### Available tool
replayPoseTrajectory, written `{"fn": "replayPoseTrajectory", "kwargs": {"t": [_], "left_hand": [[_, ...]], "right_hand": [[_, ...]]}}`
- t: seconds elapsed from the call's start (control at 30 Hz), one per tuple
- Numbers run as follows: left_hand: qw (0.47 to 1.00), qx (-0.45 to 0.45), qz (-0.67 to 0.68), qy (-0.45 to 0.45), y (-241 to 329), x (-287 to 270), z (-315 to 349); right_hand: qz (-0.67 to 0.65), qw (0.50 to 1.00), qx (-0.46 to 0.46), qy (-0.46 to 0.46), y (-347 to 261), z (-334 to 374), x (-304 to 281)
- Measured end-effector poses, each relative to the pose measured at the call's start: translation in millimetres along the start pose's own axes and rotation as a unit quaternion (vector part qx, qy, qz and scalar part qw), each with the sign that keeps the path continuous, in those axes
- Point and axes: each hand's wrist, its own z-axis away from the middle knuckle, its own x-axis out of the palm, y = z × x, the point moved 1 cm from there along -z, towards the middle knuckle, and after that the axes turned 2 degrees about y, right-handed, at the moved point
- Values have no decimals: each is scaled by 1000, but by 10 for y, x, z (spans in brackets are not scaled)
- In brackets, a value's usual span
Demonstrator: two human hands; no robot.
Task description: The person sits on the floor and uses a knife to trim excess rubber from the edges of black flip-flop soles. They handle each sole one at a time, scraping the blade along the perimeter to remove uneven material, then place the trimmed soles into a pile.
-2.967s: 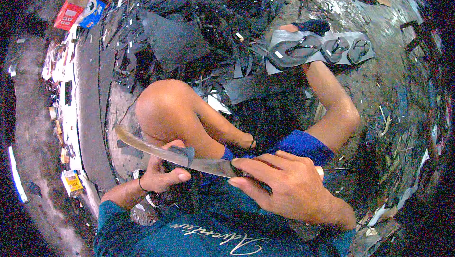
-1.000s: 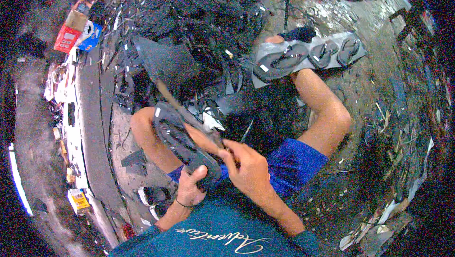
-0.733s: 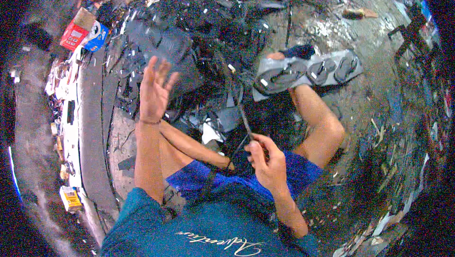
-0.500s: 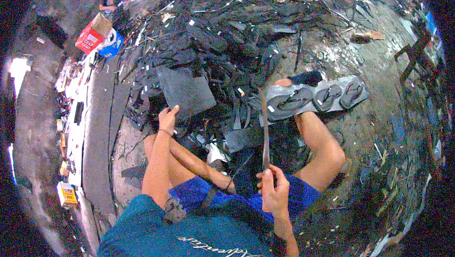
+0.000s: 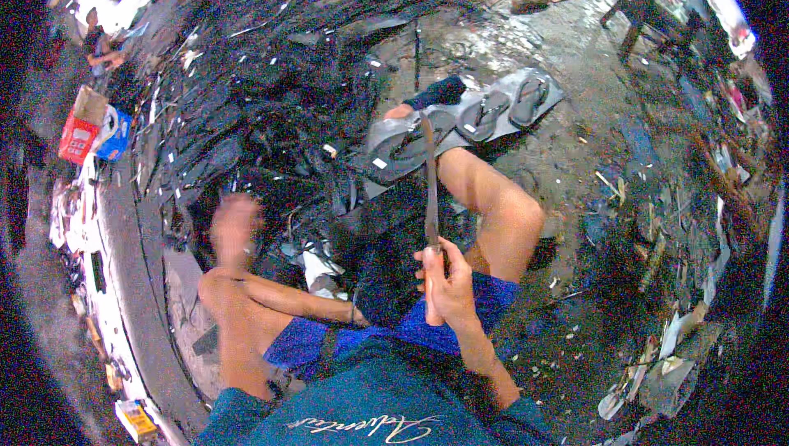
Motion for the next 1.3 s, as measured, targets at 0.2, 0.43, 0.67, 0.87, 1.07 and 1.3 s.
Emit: {"fn": "replayPoseTrajectory", "kwargs": {"t": [0.2,0.43,0.67,0.87,1.07,1.3], "left_hand": [[416,-260,867,-82,2337,1047,-413],[350,-263,899,-21,1863,246,125],[324,-259,910,28,1447,498,715],[506,-281,811,-86,2170,951,83],[486,-306,804,-154,2108,976,-183],[435,-281,835,-186,2164,895,-101]], "right_hand": [[0,1000,-24,19,-99,119,43],[-15,999,-10,43,57,245,-112],[-29,998,33,-47,144,23,329],[185,981,-54,16,442,-20,343],[287,955,-75,12,489,18,451],[346,931,-114,20,459,-316,618]]}}
